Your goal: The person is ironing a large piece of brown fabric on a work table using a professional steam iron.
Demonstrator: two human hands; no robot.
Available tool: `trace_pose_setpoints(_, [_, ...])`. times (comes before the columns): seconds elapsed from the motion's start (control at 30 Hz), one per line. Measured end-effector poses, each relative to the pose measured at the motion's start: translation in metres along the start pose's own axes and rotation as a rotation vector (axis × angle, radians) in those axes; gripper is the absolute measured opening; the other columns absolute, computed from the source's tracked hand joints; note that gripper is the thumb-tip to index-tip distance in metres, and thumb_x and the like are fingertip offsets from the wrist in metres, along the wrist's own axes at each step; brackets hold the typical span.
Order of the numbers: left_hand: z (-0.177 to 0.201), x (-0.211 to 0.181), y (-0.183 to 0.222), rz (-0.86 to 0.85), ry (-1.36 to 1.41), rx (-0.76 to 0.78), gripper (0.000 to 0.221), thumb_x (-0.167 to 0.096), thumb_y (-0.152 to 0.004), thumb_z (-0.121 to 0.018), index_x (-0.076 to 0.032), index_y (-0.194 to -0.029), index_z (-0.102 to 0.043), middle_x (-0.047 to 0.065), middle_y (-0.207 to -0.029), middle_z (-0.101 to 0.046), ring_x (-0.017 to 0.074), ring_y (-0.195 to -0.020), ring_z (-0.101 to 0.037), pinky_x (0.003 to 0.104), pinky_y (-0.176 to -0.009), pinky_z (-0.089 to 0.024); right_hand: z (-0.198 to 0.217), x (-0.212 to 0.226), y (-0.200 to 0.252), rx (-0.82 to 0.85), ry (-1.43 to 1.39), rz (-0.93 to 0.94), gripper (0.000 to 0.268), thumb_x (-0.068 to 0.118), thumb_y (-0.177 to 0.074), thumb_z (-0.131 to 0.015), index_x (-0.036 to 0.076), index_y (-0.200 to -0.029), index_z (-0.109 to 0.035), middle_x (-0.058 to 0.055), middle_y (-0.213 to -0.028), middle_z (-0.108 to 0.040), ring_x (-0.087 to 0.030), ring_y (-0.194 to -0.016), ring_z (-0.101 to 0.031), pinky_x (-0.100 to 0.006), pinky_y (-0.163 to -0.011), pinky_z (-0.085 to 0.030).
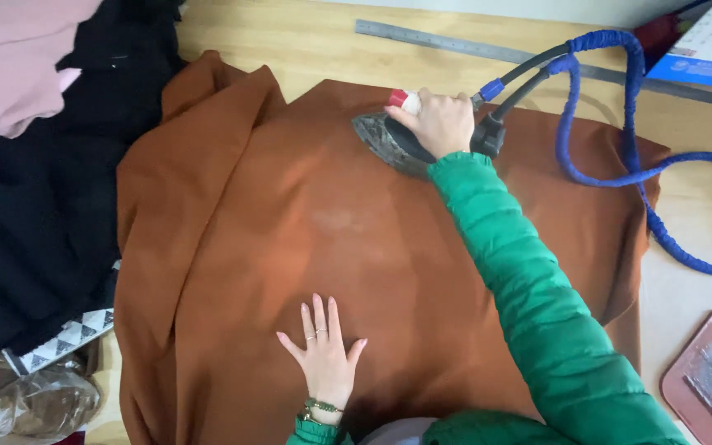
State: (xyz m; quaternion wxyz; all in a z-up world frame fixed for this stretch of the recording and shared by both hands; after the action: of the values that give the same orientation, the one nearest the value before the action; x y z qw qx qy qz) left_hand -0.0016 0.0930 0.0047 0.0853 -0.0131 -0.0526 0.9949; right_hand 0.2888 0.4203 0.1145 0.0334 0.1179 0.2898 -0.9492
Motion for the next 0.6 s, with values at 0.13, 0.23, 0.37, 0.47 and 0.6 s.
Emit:
trace_pose_setpoints(0.13, [-0.004, -0.002, 0.001, -0.002, -0.001, 0.012, 0.111, -0.075, -0.072, -0.065, -0.018, -0.161, -0.032, 0.008, -0.171, -0.025, 0.0295, -0.155, -0.028, 0.079, -0.115, -0.021, -0.020, -0.006, 0.001, 0.218, -0.035, -0.063, 0.075, 0.089, -0.098, -0.049, 0.019, -0.077, -0.068, -0.003, -0.060, -0.067, -0.030, -0.050, -0.060, -0.043, -0.061, -0.046])
trace_pose_setpoints(0.23, [-0.007, -0.003, 0.000, -0.012, -0.003, 0.019, 0.111, -0.075, -0.072, -0.065, -0.017, -0.160, -0.032, 0.009, -0.171, -0.024, 0.0318, -0.156, -0.026, 0.079, -0.115, -0.021, -0.009, -0.003, 0.011, 0.196, -0.044, -0.004, 0.072, 0.086, -0.100, -0.050, 0.018, -0.083, -0.069, -0.003, -0.058, -0.065, -0.028, -0.049, -0.059, -0.042, -0.060, -0.044])
trace_pose_setpoints(0.37, [-0.007, -0.006, 0.001, -0.040, 0.007, 0.017, 0.107, -0.072, -0.074, -0.066, -0.018, -0.160, -0.033, 0.012, -0.172, -0.023, 0.0347, -0.155, -0.027, 0.078, -0.114, -0.022, 0.025, 0.006, 0.042, 0.183, -0.058, 0.023, 0.071, 0.085, -0.096, -0.051, 0.017, -0.089, -0.071, -0.006, -0.061, -0.068, -0.031, -0.052, -0.064, -0.043, -0.060, -0.044])
trace_pose_setpoints(0.47, [-0.007, -0.010, 0.006, -0.054, -0.029, 0.009, 0.110, -0.075, -0.072, -0.066, -0.019, -0.160, -0.033, 0.011, -0.171, -0.023, 0.0344, -0.155, -0.028, 0.079, -0.115, -0.023, 0.064, 0.020, 0.088, 0.141, -0.006, 0.054, 0.068, 0.086, -0.093, -0.051, 0.020, -0.092, -0.066, -0.006, -0.061, -0.068, -0.028, -0.057, -0.068, -0.043, -0.072, -0.046])
trace_pose_setpoints(0.6, [-0.001, -0.012, 0.013, -0.086, -0.027, -0.006, 0.105, -0.075, -0.077, -0.061, -0.018, -0.161, -0.033, 0.012, -0.171, -0.023, 0.0343, -0.156, -0.026, 0.078, -0.115, -0.023, 0.139, 0.042, 0.167, 0.108, -0.013, 0.124, 0.062, 0.083, -0.091, -0.055, 0.024, -0.102, -0.071, 0.004, -0.069, -0.063, -0.022, -0.056, -0.066, -0.041, -0.071, -0.045])
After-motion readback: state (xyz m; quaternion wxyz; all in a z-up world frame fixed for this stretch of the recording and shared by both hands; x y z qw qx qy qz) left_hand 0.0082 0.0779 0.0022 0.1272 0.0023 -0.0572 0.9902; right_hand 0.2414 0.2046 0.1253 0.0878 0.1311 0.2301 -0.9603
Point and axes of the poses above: each hand's wrist, its own y-axis away from the middle knuckle, its own z-axis out of the back of the hand, x = y × z, the point moved 9 cm from there along -y, towards the middle knuckle
